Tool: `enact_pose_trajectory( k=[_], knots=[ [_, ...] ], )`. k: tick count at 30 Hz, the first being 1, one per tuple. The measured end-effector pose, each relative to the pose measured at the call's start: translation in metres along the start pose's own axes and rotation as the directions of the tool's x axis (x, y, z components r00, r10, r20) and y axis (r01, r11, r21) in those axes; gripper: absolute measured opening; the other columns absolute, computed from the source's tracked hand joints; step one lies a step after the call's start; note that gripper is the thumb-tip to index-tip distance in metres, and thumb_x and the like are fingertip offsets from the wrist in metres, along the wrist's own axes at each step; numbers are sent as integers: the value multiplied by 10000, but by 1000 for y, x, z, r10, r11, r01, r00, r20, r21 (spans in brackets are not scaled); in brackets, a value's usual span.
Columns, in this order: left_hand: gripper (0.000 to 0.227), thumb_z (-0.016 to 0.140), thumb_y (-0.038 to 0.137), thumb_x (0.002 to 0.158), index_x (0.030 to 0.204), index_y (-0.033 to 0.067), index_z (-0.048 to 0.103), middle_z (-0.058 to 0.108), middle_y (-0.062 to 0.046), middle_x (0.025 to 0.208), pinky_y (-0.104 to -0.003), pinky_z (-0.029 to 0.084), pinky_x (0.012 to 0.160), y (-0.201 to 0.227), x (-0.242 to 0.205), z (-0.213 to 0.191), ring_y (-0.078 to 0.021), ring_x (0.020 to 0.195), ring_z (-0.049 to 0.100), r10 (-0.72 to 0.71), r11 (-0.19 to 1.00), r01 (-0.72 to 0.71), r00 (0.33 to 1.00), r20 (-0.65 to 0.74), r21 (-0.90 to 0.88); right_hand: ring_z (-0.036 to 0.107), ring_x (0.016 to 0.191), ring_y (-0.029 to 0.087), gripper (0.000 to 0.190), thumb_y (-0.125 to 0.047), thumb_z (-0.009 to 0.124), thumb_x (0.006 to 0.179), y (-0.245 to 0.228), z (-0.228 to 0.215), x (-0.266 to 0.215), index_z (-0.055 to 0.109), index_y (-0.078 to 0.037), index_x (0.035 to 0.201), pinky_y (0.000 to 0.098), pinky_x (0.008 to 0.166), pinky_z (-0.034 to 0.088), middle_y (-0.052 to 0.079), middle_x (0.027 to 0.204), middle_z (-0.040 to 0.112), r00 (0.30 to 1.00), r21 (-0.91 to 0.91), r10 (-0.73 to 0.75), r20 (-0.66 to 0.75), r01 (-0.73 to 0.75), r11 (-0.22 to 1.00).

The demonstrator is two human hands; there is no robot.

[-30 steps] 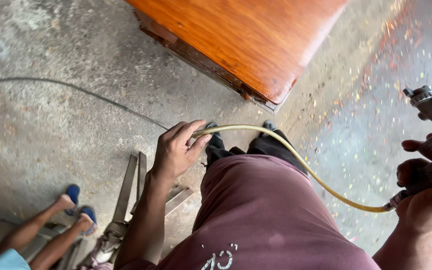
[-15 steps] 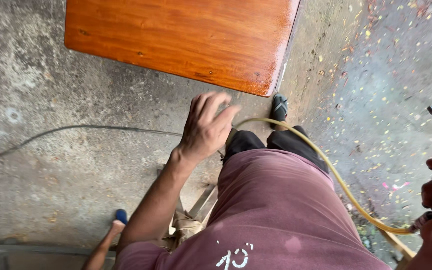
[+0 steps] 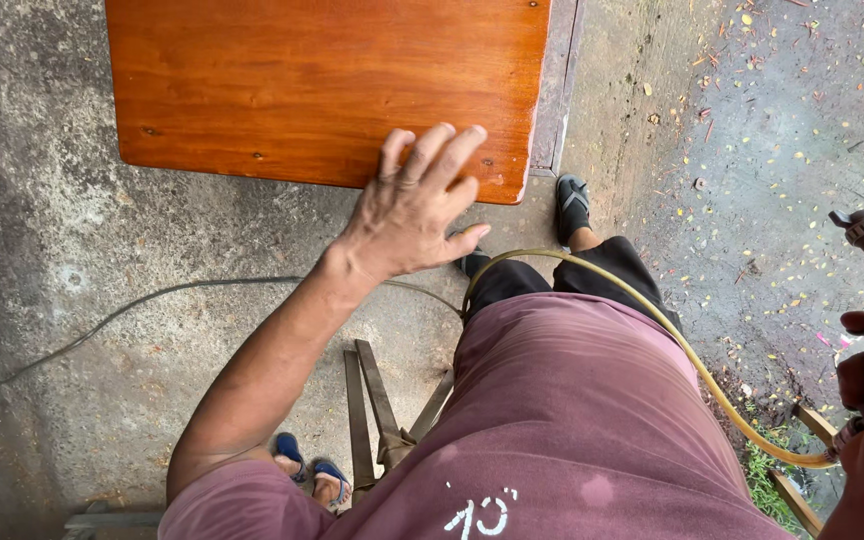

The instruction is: The person uses a spray gun connected to a hose to apply a finish to a wooden chair. They systematically cover the legs, seat, and backrest, moving around the chair to ensure even coverage.

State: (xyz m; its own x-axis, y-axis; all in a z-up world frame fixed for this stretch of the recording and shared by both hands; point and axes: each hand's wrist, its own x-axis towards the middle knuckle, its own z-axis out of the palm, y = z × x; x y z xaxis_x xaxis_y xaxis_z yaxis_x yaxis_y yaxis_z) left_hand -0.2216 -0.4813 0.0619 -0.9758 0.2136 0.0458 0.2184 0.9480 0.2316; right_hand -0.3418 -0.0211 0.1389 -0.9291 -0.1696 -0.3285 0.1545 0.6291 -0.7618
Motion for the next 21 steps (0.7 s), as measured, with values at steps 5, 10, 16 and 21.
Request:
enact_pose_trajectory(
  k=[5, 10, 16, 21],
  knots=[
    [649, 785, 566, 896, 1391, 156, 694, 338, -140, 1596, -521, 267, 1163, 2, -5, 0, -293, 1449, 284, -3, 999, -1, 994, -108, -34, 264, 434, 37, 644, -526, 301, 1106, -29, 10, 1, 488, 2, 1424, 215, 380, 153, 148, 1062, 557, 999, -27, -32, 6, 32, 999],
    [618, 771, 572, 911, 1357, 151, 693, 320, -117, 1624, -516, 240, 1192, 7, 1, 11, -299, 1463, 268, 8, 1000, -11, 993, -121, -28, 373, 477, 27, 603, -548, 344, 1107, -49, 24, 3, 482, -53, 1424, 184, 404, 255, 120, 1087, 591, 1000, -1, -7, -10, 7, 1000],
    [611, 757, 593, 930, 1321, 129, 696, 315, -115, 1652, -500, 235, 1191, 0, -5, 10, -290, 1468, 249, -6, 1000, 4, 998, -57, -29, 378, 508, 18, 773, -721, 467, 1038, -25, 19, 0, 502, -86, 1477, 170, 421, 252, 96, 1122, 606, 1000, 147, 8, 20, -10, 989],
    [665, 729, 626, 911, 1356, 132, 692, 316, -146, 1607, -523, 240, 1150, 15, 5, 26, -304, 1422, 258, 63, 994, -75, 989, -132, -84, 559, 836, 52, 894, -817, 515, 1001, -17, 18, -1, 512, -23, 1412, 199, 469, 311, 115, 1232, 564, 999, 188, -30, 13, 27, 982]
  ],
)
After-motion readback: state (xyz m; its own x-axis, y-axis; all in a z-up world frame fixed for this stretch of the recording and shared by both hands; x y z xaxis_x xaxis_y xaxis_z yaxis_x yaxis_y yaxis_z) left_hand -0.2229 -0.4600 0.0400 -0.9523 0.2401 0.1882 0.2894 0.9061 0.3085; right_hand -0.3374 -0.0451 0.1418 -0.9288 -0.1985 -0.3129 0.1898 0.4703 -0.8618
